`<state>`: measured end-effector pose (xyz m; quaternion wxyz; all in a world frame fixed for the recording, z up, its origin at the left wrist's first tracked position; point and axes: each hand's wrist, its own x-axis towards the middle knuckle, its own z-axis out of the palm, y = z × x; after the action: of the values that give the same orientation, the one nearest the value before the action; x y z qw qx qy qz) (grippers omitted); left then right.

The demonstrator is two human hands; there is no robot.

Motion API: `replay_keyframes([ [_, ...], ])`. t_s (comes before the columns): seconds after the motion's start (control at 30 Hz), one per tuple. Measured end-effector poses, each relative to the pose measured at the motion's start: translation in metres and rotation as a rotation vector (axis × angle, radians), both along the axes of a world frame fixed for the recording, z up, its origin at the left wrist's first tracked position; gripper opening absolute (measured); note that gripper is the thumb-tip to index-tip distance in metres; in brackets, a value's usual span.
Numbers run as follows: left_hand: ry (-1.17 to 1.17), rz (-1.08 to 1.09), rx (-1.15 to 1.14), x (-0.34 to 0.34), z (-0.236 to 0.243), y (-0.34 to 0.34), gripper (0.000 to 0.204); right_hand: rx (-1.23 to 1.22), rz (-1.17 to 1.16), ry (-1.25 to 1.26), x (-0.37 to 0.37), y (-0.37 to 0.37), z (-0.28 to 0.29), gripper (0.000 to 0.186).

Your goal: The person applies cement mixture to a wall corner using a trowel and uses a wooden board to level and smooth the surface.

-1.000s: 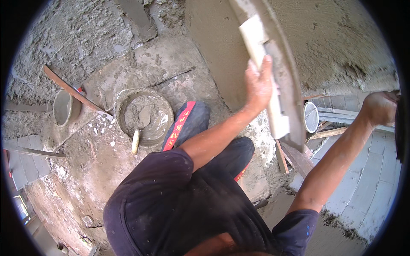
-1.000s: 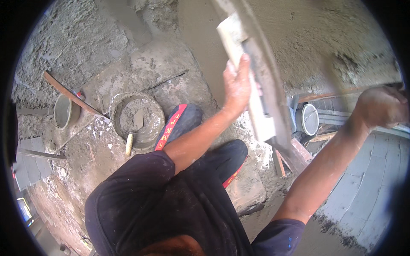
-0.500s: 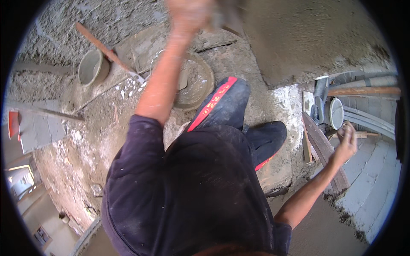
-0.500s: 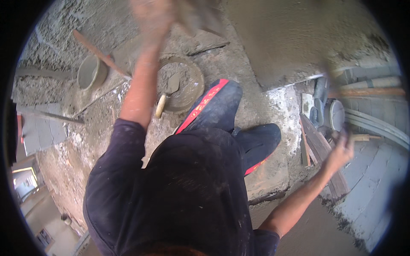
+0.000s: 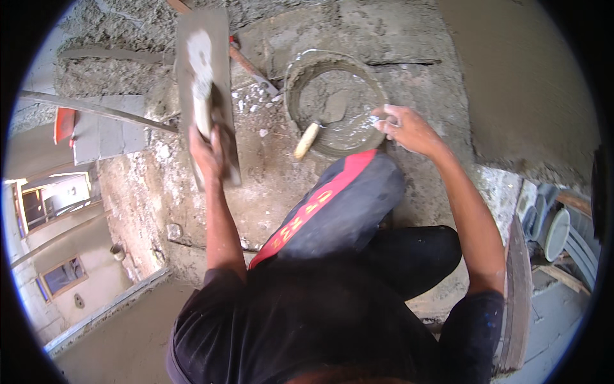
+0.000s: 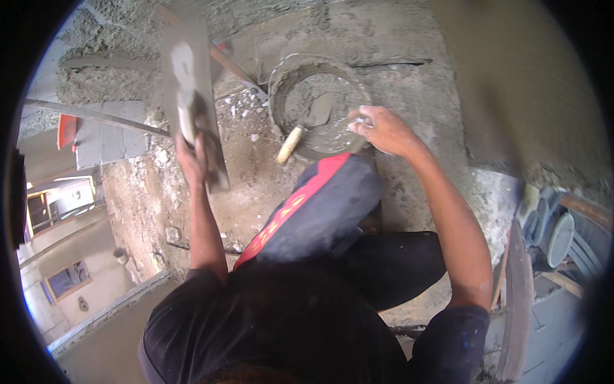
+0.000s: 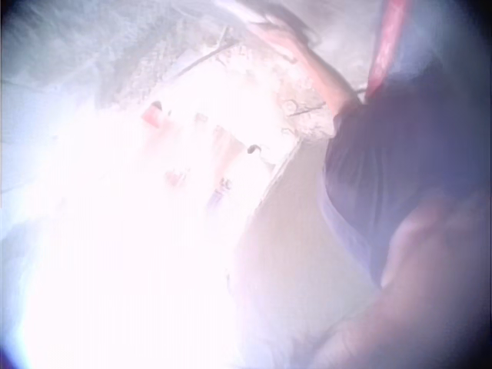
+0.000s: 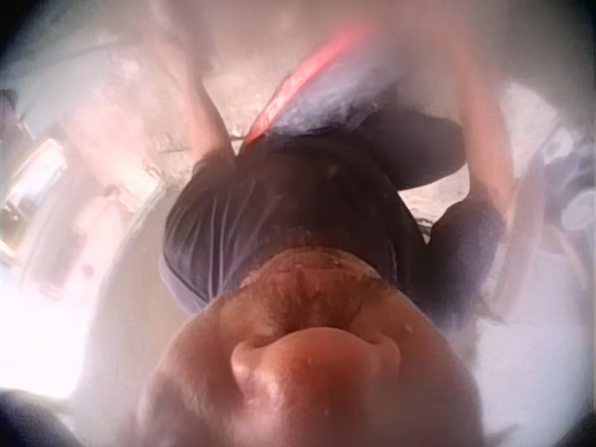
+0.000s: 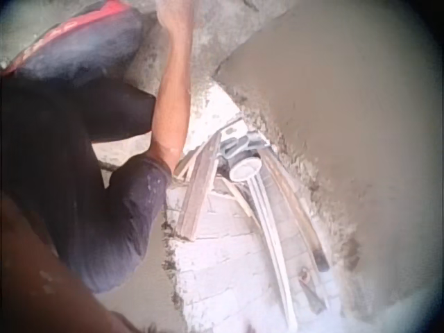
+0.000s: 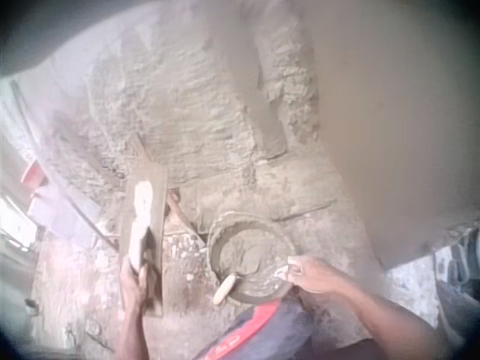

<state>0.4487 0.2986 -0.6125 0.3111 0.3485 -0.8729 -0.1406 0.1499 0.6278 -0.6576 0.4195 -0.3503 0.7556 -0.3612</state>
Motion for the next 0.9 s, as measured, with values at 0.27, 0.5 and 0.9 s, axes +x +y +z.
replay_keyframes([
  [0.27, -0.094, 0.275, 0.388, 0.170, -0.176, -0.022, 0.040, 0.095, 0.227, -0.381, 0.064, -0.124, -0.083, 0.067],
  [0.5, -0.135, 0.316, 0.475, 0.166, -0.249, -0.019, 0.040, 0.229, 0.225, 0.158, 0.074, -0.119, -0.094, 0.034],
  [0.9, -0.083, -0.289, 0.991, -0.077, -0.163, -0.093, 0.044, 0.576, -0.101, 0.778, 0.060, -0.055, 0.033, 0.020],
])
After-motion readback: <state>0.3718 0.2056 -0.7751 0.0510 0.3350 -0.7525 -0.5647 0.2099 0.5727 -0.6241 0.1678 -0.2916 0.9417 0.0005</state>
